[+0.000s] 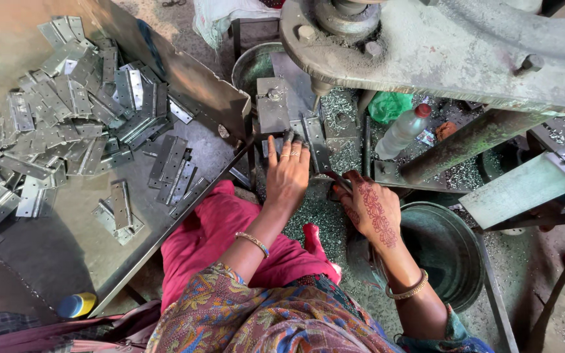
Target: The person places metal hinge components into a pressing machine one at a time and activates the press by hand.
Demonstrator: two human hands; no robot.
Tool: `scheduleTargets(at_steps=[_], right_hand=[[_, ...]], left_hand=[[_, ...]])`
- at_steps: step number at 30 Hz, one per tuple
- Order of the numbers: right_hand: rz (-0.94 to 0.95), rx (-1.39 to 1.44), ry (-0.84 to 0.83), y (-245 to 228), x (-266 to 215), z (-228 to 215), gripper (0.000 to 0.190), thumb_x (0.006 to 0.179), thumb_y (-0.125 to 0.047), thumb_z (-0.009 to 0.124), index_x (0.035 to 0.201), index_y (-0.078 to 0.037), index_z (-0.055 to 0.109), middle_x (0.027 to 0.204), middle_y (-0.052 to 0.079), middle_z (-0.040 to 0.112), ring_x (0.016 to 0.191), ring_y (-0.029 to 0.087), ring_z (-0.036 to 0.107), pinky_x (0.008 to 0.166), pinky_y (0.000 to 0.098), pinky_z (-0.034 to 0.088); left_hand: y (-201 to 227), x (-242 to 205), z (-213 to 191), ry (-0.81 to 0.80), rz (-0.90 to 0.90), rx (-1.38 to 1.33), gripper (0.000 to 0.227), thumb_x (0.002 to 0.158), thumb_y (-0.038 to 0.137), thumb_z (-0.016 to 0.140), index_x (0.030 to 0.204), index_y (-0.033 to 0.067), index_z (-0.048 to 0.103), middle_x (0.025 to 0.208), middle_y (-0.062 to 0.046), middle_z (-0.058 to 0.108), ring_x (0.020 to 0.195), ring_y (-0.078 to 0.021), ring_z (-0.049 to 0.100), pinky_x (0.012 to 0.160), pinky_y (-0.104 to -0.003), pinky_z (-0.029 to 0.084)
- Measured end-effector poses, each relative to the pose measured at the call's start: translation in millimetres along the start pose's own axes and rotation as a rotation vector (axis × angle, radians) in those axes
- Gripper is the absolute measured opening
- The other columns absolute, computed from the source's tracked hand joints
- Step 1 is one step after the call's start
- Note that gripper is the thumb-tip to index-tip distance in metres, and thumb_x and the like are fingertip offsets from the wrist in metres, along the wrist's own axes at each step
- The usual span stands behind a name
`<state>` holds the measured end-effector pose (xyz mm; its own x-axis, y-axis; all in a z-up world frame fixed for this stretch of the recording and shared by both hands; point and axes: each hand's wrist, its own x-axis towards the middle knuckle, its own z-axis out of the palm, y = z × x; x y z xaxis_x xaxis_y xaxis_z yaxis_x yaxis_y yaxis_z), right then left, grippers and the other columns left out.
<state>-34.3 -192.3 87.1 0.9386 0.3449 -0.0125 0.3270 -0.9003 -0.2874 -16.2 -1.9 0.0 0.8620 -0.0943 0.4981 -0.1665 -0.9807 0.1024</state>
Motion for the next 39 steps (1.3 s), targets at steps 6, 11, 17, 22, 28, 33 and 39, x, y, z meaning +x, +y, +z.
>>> scheduleTargets(at_steps=[6, 11, 17, 22, 28, 33, 39], right_hand=[[0.016, -0.007, 0.001, -2, 0, 0, 0.036, 0.094, -0.039, 0.064, 0.119, -0.013, 0.060, 0.092, 0.017, 0.073, 0.081, 0.042, 0.071, 0.065, 0.0514, 0.054], [0.002, -0.008, -0.009, -1, 0, 1, 0.035, 0.093, -0.038, 0.064, 0.119, -0.013, 0.061, 0.091, 0.017, 0.073, 0.082, 0.042, 0.070, 0.067, 0.0524, 0.053], [0.011, -0.012, -0.020, -1, 1, 0, 0.038, 0.092, -0.037, 0.065, 0.123, -0.014, 0.060, 0.091, 0.017, 0.073, 0.082, 0.042, 0.070, 0.066, 0.0529, 0.053], [0.011, -0.008, -0.010, -3, 2, 0, 0.036, 0.094, -0.037, 0.065, 0.122, -0.014, 0.061, 0.089, 0.018, 0.073, 0.081, 0.042, 0.071, 0.066, 0.0529, 0.053], [-0.029, -0.008, 0.003, -2, 0, -2, 0.035, 0.092, -0.034, 0.065, 0.119, -0.012, 0.061, 0.089, 0.019, 0.073, 0.080, 0.043, 0.070, 0.065, 0.0531, 0.053], [-0.010, -0.013, -0.020, 0, 2, 0, 0.032, 0.092, -0.034, 0.066, 0.117, -0.013, 0.062, 0.091, 0.018, 0.072, 0.081, 0.043, 0.070, 0.065, 0.0534, 0.052], [-0.027, -0.039, -0.024, -3, 2, -1, 0.033, 0.093, -0.036, 0.065, 0.116, -0.013, 0.061, 0.091, 0.018, 0.072, 0.082, 0.043, 0.069, 0.065, 0.0532, 0.052]], left_hand=[[-6, 14, -3, 0.027, -0.010, -0.004, 0.030, 0.094, 0.007, 0.051, 0.121, 0.0002, 0.064, 0.132, -0.019, 0.066, 0.135, -0.0330, 0.055, 0.124, -0.065, 0.016], [-14, 28, -24, -0.077, -0.102, -0.167, 0.043, 0.076, 0.019, 0.071, 0.115, 0.0040, 0.066, 0.119, -0.016, 0.070, 0.124, -0.0330, 0.059, 0.122, -0.059, 0.018], [-23, 49, -49, 0.233, -0.185, -0.148, 0.035, 0.082, 0.022, 0.074, 0.113, 0.0068, 0.068, 0.121, -0.013, 0.067, 0.121, -0.0320, 0.057, 0.114, -0.052, 0.033], [1, 45, -47, 0.220, 0.000, -0.067, 0.020, 0.092, 0.016, 0.069, 0.111, 0.0115, 0.070, 0.107, -0.006, 0.062, 0.106, -0.0277, 0.057, 0.106, -0.051, 0.042], [0, 55, -39, 0.218, -0.166, -0.133, 0.029, 0.083, 0.017, 0.070, 0.110, 0.0082, 0.074, 0.111, -0.010, 0.062, 0.108, -0.0315, 0.056, 0.083, -0.044, 0.052], [-11, 57, -35, 0.150, -0.160, 0.089, 0.024, 0.087, 0.009, 0.070, 0.110, 0.0104, 0.076, 0.117, -0.008, 0.063, 0.111, -0.0294, 0.057, 0.084, -0.041, 0.059], [21, 71, 20, -0.120, -0.260, 0.010, 0.022, 0.087, 0.006, 0.067, 0.105, -0.0035, 0.074, 0.135, -0.021, 0.060, 0.125, -0.0390, 0.056, 0.077, -0.037, 0.061]])
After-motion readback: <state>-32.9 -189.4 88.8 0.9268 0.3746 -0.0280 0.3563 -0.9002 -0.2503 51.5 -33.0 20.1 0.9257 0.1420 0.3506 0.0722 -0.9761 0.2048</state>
